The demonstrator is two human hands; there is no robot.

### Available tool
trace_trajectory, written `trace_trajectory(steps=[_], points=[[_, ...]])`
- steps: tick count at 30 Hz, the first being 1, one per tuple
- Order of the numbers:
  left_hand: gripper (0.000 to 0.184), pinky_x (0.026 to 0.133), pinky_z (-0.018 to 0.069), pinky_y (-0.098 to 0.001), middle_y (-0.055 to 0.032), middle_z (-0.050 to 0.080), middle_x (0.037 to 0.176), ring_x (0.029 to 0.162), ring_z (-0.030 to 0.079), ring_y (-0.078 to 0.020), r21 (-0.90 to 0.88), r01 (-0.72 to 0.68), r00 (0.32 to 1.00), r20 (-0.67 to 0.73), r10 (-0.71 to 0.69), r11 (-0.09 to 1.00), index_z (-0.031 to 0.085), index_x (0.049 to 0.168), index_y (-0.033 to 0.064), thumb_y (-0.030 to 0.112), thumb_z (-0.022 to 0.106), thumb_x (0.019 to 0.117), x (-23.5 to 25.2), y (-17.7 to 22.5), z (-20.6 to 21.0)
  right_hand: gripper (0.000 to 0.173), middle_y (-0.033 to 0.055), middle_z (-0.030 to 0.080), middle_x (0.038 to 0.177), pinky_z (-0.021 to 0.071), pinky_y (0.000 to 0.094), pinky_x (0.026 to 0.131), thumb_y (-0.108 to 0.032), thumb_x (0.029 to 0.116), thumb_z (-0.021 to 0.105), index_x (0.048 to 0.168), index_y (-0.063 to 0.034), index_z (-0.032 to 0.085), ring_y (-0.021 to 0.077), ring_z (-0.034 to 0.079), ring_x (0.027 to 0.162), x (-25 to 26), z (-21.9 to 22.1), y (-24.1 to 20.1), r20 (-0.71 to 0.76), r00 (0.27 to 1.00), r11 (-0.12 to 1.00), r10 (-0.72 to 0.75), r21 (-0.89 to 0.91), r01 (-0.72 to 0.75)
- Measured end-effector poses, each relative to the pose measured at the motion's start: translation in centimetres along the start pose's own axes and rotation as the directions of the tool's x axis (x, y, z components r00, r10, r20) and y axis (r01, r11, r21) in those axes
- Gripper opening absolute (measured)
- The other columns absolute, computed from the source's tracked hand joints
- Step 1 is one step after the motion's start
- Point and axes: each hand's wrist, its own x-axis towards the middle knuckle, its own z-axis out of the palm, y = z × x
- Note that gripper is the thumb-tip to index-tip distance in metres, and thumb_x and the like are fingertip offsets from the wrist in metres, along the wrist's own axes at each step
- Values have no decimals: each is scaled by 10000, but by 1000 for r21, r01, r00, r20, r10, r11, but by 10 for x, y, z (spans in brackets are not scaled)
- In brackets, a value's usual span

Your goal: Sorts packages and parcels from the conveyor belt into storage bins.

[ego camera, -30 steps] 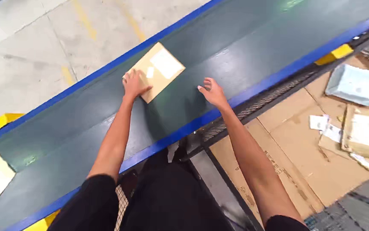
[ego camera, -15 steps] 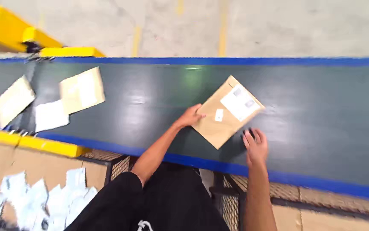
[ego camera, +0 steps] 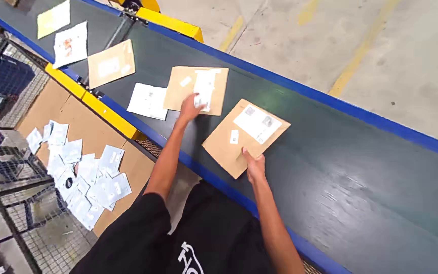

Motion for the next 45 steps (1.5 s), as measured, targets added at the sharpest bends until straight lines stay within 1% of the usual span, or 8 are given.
trace_trajectory(steps=[7, 10, 17, 20, 25, 28, 40, 45], points=[[1276, 1138, 147, -807, -233, 227, 1668, 1525, 145, -529, 469, -142, 983, 171, 69, 872, 291, 1612, 80, 489, 963, 607, 129, -7, -4, 411, 127, 706, 1112, 625, 377, 874, -146, 993, 667, 1333, 17, 503, 193, 721, 991, 54, 21, -46, 25, 1000, 999, 2, 32, -2], [1316, 1083, 325, -749, -288, 379, 1548, 1420, 336, -536, 538, -222, 963, 253, 95, 813, 390, 1546, 48, 534, 993, 482, 136, 26, 19, 405, 141, 702, 1124, 622, 378, 873, -164, 999, 667, 1333, 10, 519, 199, 718, 995, 65, 17, -36, -81, 995, 996, 66, 70, -60], [331, 984, 498, -587, -223, 704, 1115, 1083, 671, -358, 88, -369, 749, 617, 240, 925, 671, 1207, -24, 248, 595, 1034, 71, 75, 48, 371, 116, 721, 1055, 625, 361, 839, -212, 985, 694, 1263, 10, 588, 171, 727, 929, 21, -16, -27, -365, 927, 996, 88, 44, -77], [322, 866, 590, -375, -112, 698, 1041, 902, 687, -141, -429, 7, 643, 694, 325, 903, 589, 1289, -12, 210, 543, 1061, 2, 67, 41, 459, 116, 719, 1091, 626, 363, 868, -207, 939, 754, 1295, 11, 565, 173, 726, 964, -11, -24, -23, -360, 930, 997, 75, 5, -78], [512, 1035, 524, -489, -161, 695, 1226, 1146, 670, -254, -132, -76, 881, 454, 128, 988, 647, 1288, 17, 407, 696, 960, -77, 26, 49, 711, 227, 530, 1430, 433, 519, 1101, -436, 806, 840, 1297, 31, 626, 326, 538, 1301, -23, -42, -5, -242, 965, 802, -104, -595, -62], [777, 1173, 270, -686, -183, 363, 1620, 1499, 296, -436, 210, -79, 976, 215, 33, 975, 589, 1427, 115, 563, 789, 825, -95, 10, 53, 658, 269, 361, 1585, 278, 595, 1197, -455, 782, 840, 1240, -5, 699, 450, 318, 1471, -8, -46, -13, -44, 977, 595, -207, -798, 90], [589, 1081, 444, -584, -255, 533, 1424, 1339, 495, -419, 20, 345, 934, 88, -345, 938, 610, 1358, 30, 426, 692, 931, -119, 22, 69, 1065, 279, 621, 1254, 463, 634, 985, -547, 671, 905, 1495, -69, 428, 463, 581, 1197, 13, -16, -32, 1, 998, 381, 60, -924, -22], [755, 1057, 461, -575, -261, 568, 1357, 1280, 531, -432, 154, 247, 960, 94, -263, 957, 584, 1325, -30, 481, 809, 817, -121, 25, 80, 654, 216, 694, 1110, 454, 639, 956, -590, 739, 844, 1094, -52, 735, 423, 608, 1129, 5, -28, -29, 83, 981, 339, 173, -941, 20]])
